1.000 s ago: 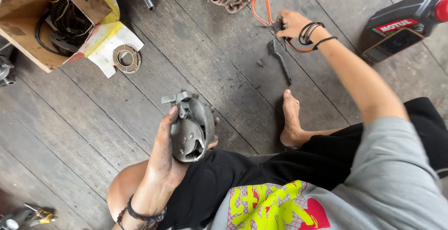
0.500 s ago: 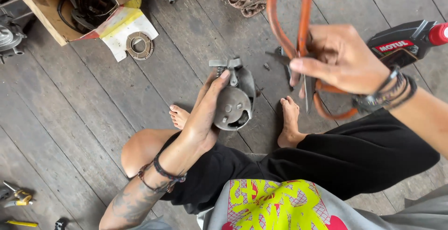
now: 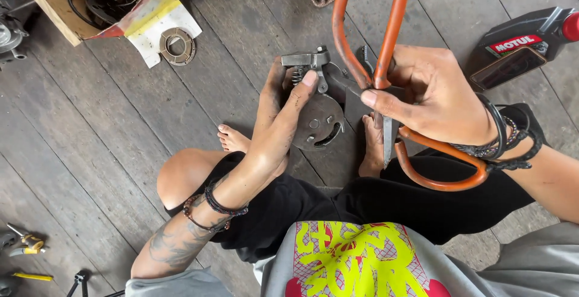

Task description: Cleaning a motorcycle engine component with a wire brush and manipulating a spring mechanism using long-nose pliers.

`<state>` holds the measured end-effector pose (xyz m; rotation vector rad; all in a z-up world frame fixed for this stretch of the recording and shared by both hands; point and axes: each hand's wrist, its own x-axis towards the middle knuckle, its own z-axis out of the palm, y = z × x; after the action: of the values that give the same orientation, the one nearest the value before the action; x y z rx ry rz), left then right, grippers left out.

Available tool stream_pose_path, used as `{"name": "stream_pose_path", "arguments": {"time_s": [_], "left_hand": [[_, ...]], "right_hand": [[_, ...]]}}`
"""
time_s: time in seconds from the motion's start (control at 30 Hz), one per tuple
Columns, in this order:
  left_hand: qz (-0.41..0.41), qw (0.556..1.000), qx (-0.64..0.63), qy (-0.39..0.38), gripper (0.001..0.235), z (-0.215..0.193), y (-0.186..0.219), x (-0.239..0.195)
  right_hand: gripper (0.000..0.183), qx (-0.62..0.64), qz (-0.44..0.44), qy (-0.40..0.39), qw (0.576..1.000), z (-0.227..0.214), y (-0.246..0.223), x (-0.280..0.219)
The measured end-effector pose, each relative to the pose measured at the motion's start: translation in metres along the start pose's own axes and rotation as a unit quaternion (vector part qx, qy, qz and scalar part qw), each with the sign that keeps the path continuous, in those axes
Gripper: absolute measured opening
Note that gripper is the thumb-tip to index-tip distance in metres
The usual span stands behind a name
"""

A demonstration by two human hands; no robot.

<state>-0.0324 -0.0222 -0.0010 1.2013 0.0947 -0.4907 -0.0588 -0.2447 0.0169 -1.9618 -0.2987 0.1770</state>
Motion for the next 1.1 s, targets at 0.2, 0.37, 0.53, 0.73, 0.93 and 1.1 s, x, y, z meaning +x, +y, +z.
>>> {"name": "stream_pose_path", "arguments": {"time_s": [0.2,0.37,0.53,0.73,0.93,1.1], "left_hand": [[-0.004,1.0,-0.01,-0.019,0.027,0.0,0.0,-0.003],[-0.22,0.966,-0.041,0.131,0.104,0.01,0.015,0.001],[-0.216,0.969,-0.049,0.106,0.093,0.01,0.018,0.003],[-0.272,0.953,-0.039,0.131,0.11,0.012,0.018,0.003],[-0.274,0.956,-0.051,0.09,0.114,0.013,0.02,0.006],[-0.325,0.928,-0.063,0.171,0.103,0.019,0.043,0.006]], "right_hand": [[0.022,0.03,0.017,0.013,0.999,0.007,-0.001,0.004],[0.024,0.0,-0.009,0.066,0.998,0.017,-0.005,0.001],[0.025,-0.014,-0.019,0.084,0.996,0.021,-0.004,0.0],[0.019,-0.003,-0.033,0.102,0.994,0.022,0.001,0.002],[0.021,-0.014,-0.055,0.075,0.996,0.006,-0.006,0.004],[0.019,-0.018,-0.005,0.052,0.998,0.004,-0.006,-0.002]]}}
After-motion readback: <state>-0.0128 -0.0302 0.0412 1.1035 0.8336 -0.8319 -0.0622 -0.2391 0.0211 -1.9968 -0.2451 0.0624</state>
